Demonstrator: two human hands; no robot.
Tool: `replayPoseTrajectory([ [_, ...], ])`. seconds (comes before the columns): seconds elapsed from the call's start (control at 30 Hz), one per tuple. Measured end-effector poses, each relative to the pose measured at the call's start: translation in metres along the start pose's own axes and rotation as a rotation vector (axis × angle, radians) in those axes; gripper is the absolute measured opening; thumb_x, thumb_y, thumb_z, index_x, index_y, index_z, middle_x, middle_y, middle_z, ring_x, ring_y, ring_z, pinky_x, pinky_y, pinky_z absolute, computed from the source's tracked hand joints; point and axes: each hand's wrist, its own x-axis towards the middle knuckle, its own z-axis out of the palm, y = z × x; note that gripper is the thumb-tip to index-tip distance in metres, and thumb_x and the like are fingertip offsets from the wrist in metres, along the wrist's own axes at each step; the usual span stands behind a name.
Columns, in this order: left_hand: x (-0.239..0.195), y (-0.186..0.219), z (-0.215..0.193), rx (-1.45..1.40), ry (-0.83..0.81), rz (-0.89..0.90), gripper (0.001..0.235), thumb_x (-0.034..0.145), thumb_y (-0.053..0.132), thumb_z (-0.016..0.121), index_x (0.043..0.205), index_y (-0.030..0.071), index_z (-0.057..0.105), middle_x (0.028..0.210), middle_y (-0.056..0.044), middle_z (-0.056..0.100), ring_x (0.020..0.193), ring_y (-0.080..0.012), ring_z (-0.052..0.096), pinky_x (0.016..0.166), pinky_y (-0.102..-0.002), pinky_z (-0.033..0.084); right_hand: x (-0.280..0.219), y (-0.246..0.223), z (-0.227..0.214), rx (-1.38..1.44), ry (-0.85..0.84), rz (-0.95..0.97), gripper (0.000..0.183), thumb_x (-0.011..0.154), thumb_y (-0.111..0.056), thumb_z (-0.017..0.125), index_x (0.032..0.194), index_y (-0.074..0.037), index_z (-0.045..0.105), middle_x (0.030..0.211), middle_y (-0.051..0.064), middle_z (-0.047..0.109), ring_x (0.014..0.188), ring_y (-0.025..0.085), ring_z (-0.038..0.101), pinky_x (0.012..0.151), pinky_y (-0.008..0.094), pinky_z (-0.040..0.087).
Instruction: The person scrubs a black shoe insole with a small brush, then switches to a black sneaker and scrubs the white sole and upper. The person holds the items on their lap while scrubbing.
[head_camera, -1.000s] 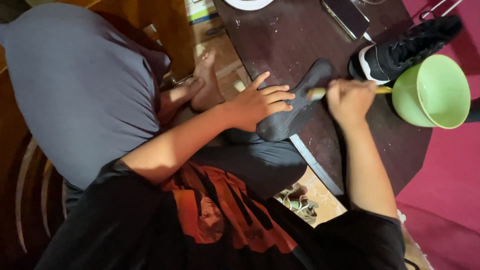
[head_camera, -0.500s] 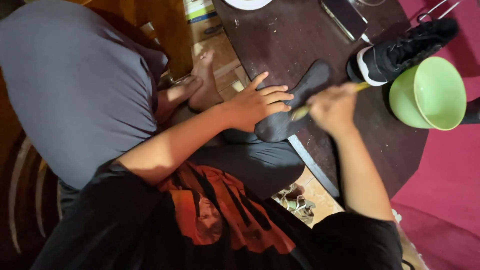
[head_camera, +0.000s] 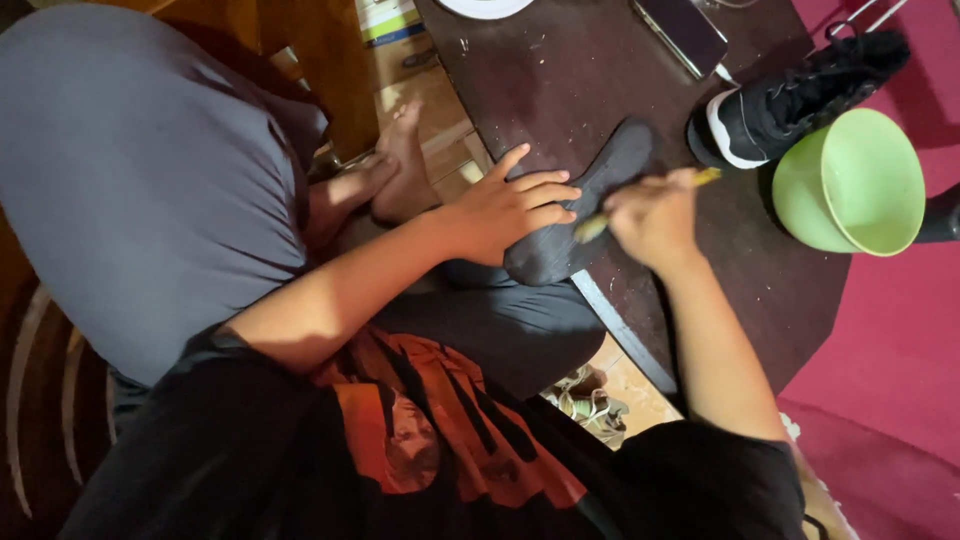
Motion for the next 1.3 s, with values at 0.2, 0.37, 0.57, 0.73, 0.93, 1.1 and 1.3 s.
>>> replayPoseTrajectory([
  [0.2,0.002,0.001,-0.001,0.02,-0.001,-0.017,0.068,0.072,0.007,0.083,0.135,0.017,0.058,0.149,-0.006,0.052,0.147,-0.0256,0.042,0.122,-0.066,0.011,-0.018,0.064,-0.006,-0.495,0.076,0.238,0.022,0.1,-0.036,0.068,0.082,-0.028,0.077,0.068,0.003,0.07,0.071,0.028,0.071,0.082,0.04,0.038],
  [0.37,0.002,0.001,-0.001,0.019,0.014,-0.003,0.065,0.072,0.001,0.078,0.133,0.016,0.059,0.149,-0.005,0.052,0.146,-0.0266,0.042,0.121,-0.065,0.011,-0.011,0.052,0.002,0.006,0.013,-0.079,0.021,0.09,-0.025,0.065,0.069,-0.024,0.068,0.068,0.004,0.069,0.071,0.029,0.069,0.08,0.043,0.04],
  [0.57,0.004,0.001,-0.003,0.025,0.015,0.005,0.069,0.068,-0.005,0.079,0.132,0.015,0.059,0.149,-0.006,0.052,0.146,-0.0275,0.043,0.121,-0.066,0.013,-0.007,0.038,-0.007,-0.039,0.061,-0.083,0.026,0.095,-0.026,0.066,0.07,-0.019,0.069,0.067,0.006,0.069,0.071,0.031,0.069,0.078,0.043,0.04],
  [0.73,0.002,0.002,-0.003,0.03,-0.006,-0.015,0.075,0.063,-0.003,0.083,0.132,0.016,0.059,0.149,-0.005,0.053,0.146,-0.0255,0.042,0.122,-0.065,0.011,-0.014,0.068,0.005,-0.348,0.156,0.103,0.031,0.106,-0.031,0.065,0.077,-0.023,0.069,0.064,0.006,0.063,0.066,0.031,0.065,0.081,0.041,0.043],
  [0.93,0.0,0.003,-0.001,0.015,0.008,0.003,0.07,0.067,-0.002,0.08,0.131,0.015,0.06,0.147,-0.006,0.053,0.145,-0.0279,0.043,0.12,-0.066,0.012,-0.01,0.045,-0.001,0.021,0.014,-0.084,0.018,0.091,-0.026,0.068,0.079,-0.017,0.076,0.077,0.014,0.073,0.079,0.039,0.07,0.087,0.051,0.045],
  [1.1,0.001,0.001,-0.001,0.031,0.033,0.011,0.06,0.074,0.001,0.079,0.13,0.016,0.061,0.146,-0.006,0.054,0.145,-0.0261,0.043,0.121,-0.064,0.011,-0.004,0.009,-0.005,-0.177,-0.033,0.07,0.043,0.105,-0.031,0.065,0.066,-0.013,0.066,0.062,0.015,0.067,0.068,0.04,0.069,0.079,0.046,0.048],
  [1.3,0.002,0.0,0.0,0.018,0.03,0.012,0.06,0.075,0.003,0.079,0.131,0.017,0.059,0.147,-0.005,0.052,0.145,-0.0268,0.044,0.12,-0.065,0.014,-0.015,0.037,-0.036,-0.128,-0.062,0.31,0.032,0.122,-0.03,0.041,0.112,-0.007,0.062,0.086,0.024,0.067,0.084,0.051,0.068,0.073,0.058,0.05],
])
